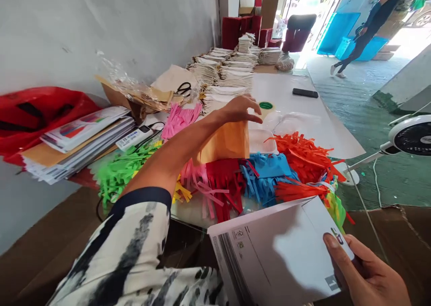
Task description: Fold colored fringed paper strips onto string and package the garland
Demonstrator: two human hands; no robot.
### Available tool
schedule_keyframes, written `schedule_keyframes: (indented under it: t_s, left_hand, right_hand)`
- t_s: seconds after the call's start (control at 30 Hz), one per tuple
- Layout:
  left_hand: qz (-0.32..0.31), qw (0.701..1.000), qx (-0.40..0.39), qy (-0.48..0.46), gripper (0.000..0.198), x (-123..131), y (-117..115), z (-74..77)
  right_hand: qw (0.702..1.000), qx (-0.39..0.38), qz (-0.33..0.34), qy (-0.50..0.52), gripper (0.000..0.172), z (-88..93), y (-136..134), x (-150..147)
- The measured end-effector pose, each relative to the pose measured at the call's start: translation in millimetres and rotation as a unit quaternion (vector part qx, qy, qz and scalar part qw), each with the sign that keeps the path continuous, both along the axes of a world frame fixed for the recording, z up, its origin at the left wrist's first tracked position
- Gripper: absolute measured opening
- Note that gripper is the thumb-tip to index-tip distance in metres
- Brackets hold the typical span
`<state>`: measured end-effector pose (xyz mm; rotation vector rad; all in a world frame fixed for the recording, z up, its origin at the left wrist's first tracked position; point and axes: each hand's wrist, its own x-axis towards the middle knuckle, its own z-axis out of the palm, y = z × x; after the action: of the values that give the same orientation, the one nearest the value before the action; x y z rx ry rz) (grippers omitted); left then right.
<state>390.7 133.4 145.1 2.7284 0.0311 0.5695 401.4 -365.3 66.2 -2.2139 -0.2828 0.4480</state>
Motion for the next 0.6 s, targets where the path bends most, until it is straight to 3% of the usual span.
schedule_keyframes:
  t_s: [0.1, 0.17, 0.27, 0.33, 0.47, 0.6]
  left_hand:
    - [0.038, 0.992, 0.124, -0.009, 0.052, 1, 2, 4.2]
    - [0.127, 0.983, 0.134, 0.003, 0.057, -4, -5, 6.6]
    - [0.314, 0.948, 0.05, 0.015, 0.071, -20, -25, 2.6]
    - [0.397, 0.916, -0.032, 0.047, 0.085, -34, -36, -5.5]
    - [0.464, 0.862, -0.186, 0.088, 0.098, -63, -42, -28.0]
    - [0.464, 0.832, -0.29, 0.088, 0.084, -84, -41, -49.3]
  right_hand:
    - [0.999, -0.031, -0.023, 0.035, 0.07, 4.1, 3, 2]
    - [0.998, -0.03, -0.03, 0.036, 0.072, 4.9, 5, 3]
    - [0.998, -0.002, -0.02, 0.055, 0.074, 3.2, 6, 2]
    - [0.997, 0.012, -0.013, 0.069, 0.078, 2.7, 6, -1]
    - [0.996, 0.027, 0.011, 0.084, 0.079, 6.6, 3, -8]
    - [0.996, 0.037, 0.017, 0.077, 0.077, 11.3, -2, -15]
